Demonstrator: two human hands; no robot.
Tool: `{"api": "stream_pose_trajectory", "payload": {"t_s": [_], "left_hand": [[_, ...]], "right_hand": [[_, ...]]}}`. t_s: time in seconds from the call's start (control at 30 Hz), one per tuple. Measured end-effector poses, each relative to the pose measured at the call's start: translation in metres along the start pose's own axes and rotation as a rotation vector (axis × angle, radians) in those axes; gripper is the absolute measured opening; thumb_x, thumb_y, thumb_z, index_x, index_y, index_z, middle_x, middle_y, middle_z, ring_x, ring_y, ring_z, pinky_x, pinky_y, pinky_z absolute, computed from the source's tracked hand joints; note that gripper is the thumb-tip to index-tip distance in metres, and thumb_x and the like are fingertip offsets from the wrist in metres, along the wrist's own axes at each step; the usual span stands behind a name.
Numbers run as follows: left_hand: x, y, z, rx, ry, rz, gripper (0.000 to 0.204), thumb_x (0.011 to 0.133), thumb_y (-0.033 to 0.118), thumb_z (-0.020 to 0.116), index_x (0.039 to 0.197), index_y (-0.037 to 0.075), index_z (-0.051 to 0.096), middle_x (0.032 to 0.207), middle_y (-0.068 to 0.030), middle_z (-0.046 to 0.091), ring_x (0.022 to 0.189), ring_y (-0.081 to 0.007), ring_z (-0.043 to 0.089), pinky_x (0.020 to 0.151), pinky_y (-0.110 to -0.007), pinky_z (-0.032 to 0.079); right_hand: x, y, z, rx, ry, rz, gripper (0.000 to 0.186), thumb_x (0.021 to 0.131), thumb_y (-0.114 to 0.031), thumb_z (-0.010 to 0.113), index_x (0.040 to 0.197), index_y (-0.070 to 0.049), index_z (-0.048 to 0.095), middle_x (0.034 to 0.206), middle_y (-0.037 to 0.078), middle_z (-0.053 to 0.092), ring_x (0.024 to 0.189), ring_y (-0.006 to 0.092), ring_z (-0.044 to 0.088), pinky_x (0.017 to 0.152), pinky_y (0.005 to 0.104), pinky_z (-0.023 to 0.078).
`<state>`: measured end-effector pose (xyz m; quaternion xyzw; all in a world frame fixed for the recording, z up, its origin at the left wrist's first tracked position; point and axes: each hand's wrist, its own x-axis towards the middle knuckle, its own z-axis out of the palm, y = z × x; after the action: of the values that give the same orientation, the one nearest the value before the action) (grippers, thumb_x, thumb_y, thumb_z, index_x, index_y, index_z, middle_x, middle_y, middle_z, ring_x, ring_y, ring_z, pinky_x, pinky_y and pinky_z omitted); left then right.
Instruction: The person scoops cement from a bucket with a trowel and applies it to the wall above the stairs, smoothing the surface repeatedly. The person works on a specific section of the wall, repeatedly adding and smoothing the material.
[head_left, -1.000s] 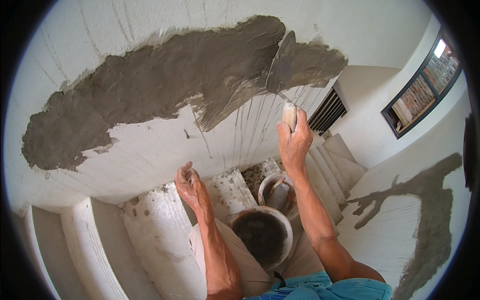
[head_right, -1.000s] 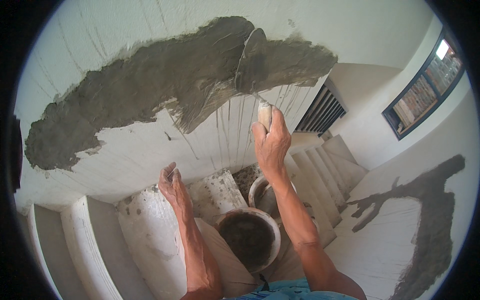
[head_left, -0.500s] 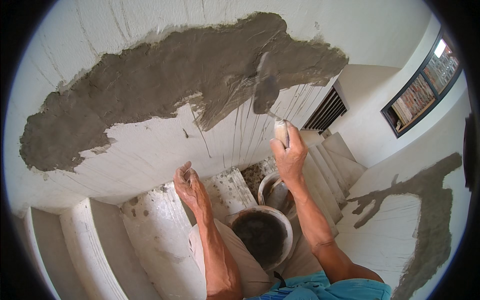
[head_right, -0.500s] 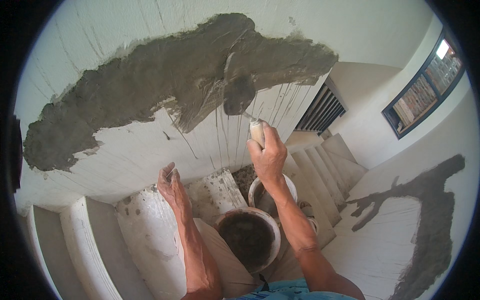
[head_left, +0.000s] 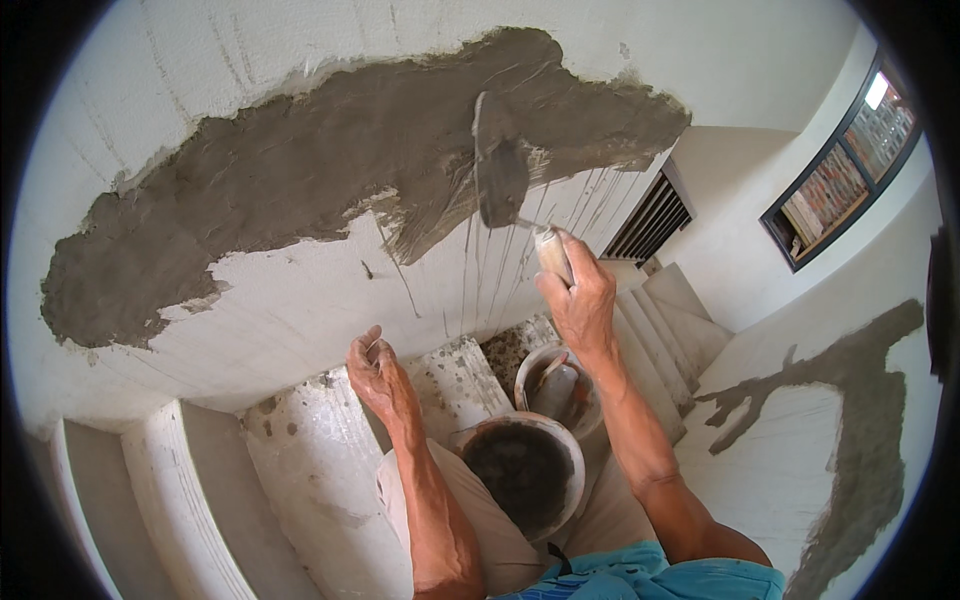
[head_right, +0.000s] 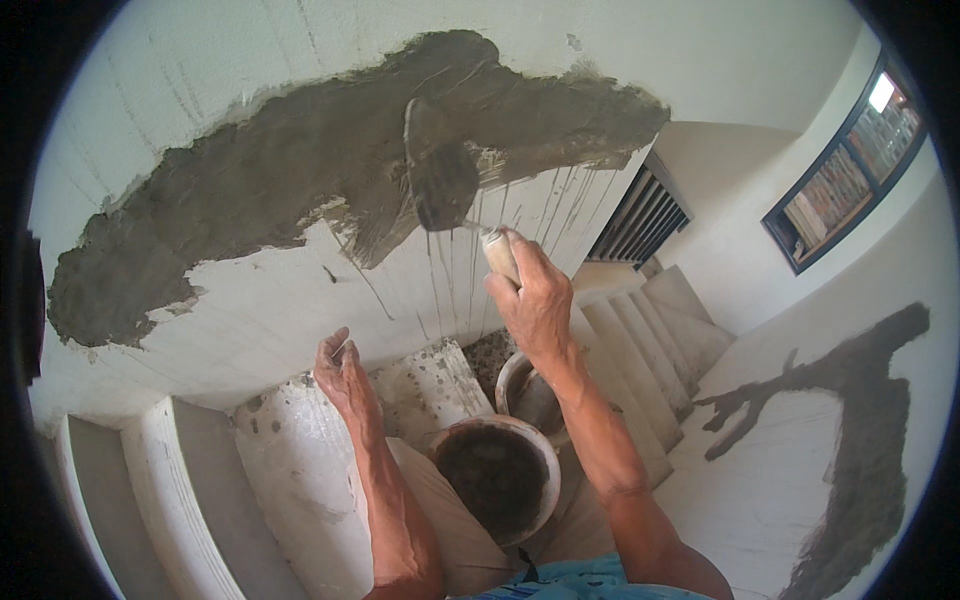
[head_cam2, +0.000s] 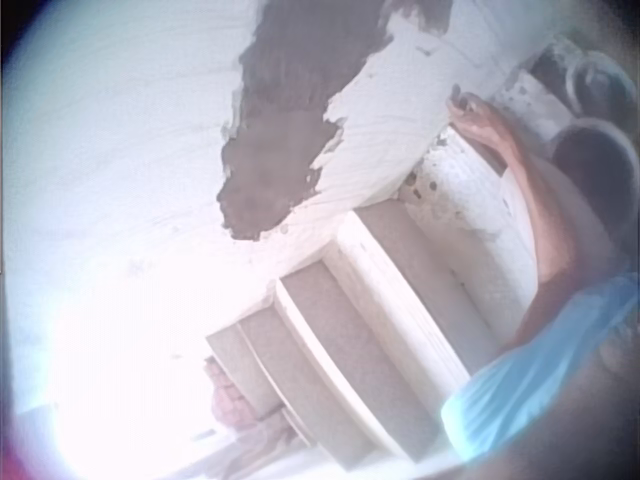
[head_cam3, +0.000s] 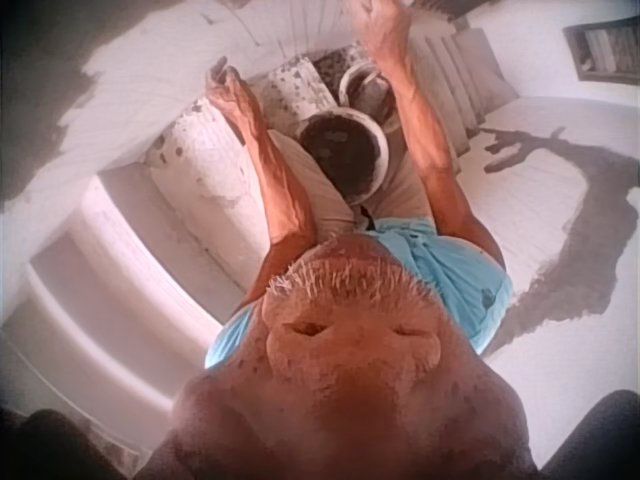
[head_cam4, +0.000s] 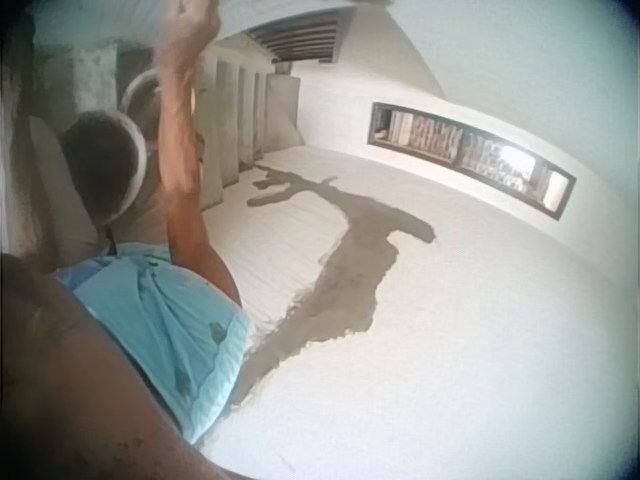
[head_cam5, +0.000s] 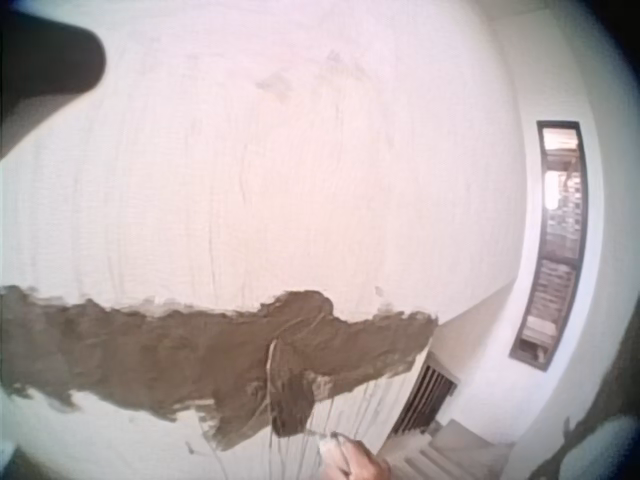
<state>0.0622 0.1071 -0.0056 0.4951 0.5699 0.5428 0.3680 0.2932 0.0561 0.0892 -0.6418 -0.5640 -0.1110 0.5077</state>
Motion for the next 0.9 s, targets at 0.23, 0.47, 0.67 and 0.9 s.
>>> {"api": "stream_pose_trajectory", "payload": {"t_s": [0.23, 0.47, 0.67, 0.9], "left_hand": [[-0.002, 0.004, -0.001, -0.006, 0.008, 0.005, 0.026, 0.094, 0.011, 0.054, 0.115, -0.001, 0.065, 0.115, -0.0183, 0.062, 0.101, -0.0286, 0.062, 0.089, -0.041, 0.05], [-0.001, 0.004, 0.001, -0.004, 0.013, -0.036, 0.026, 0.093, 0.01, 0.054, 0.114, -0.001, 0.065, 0.115, -0.0184, 0.062, 0.102, -0.0287, 0.063, 0.089, -0.042, 0.051], [-0.001, 0.0, 0.001, -0.026, 0.001, 0.012, 0.025, 0.094, 0.011, 0.054, 0.114, -0.001, 0.065, 0.115, -0.0181, 0.063, 0.102, -0.0295, 0.064, 0.088, -0.044, 0.052], [0.0, -0.002, 0.002, -0.006, -0.004, -0.005, 0.025, 0.096, 0.011, 0.055, 0.116, -0.001, 0.064, 0.118, -0.0191, 0.062, 0.106, -0.0311, 0.064, 0.089, -0.044, 0.054]], "right_hand": [[0.018, 0.0, -0.012, 0.03, 0.04, 0.173, 0.04, 0.078, -0.001, 0.065, 0.117, 0.008, 0.061, 0.092, 0.022, 0.067, 0.08, 0.0319, 0.069, 0.071, 0.0401, 0.053], [0.007, -0.003, 0.0, -0.049, 0.004, -0.071, 0.045, 0.076, 0.0, 0.067, 0.12, 0.005, 0.061, 0.102, 0.022, 0.069, 0.089, 0.0365, 0.071, 0.074, 0.0403, 0.056], [0.003, -0.015, -0.007, 0.085, -0.005, -0.006, 0.042, 0.076, 0.002, 0.064, 0.117, 0.008, 0.062, 0.092, 0.021, 0.068, 0.077, 0.031, 0.069, 0.067, 0.0396, 0.055], [0.021, -0.009, -0.003, -0.01, 0.046, 0.02, 0.041, 0.077, 0.0, 0.066, 0.118, 0.008, 0.061, 0.091, 0.02, 0.067, 0.077, 0.0316, 0.069, 0.068, 0.0401, 0.055]]}}
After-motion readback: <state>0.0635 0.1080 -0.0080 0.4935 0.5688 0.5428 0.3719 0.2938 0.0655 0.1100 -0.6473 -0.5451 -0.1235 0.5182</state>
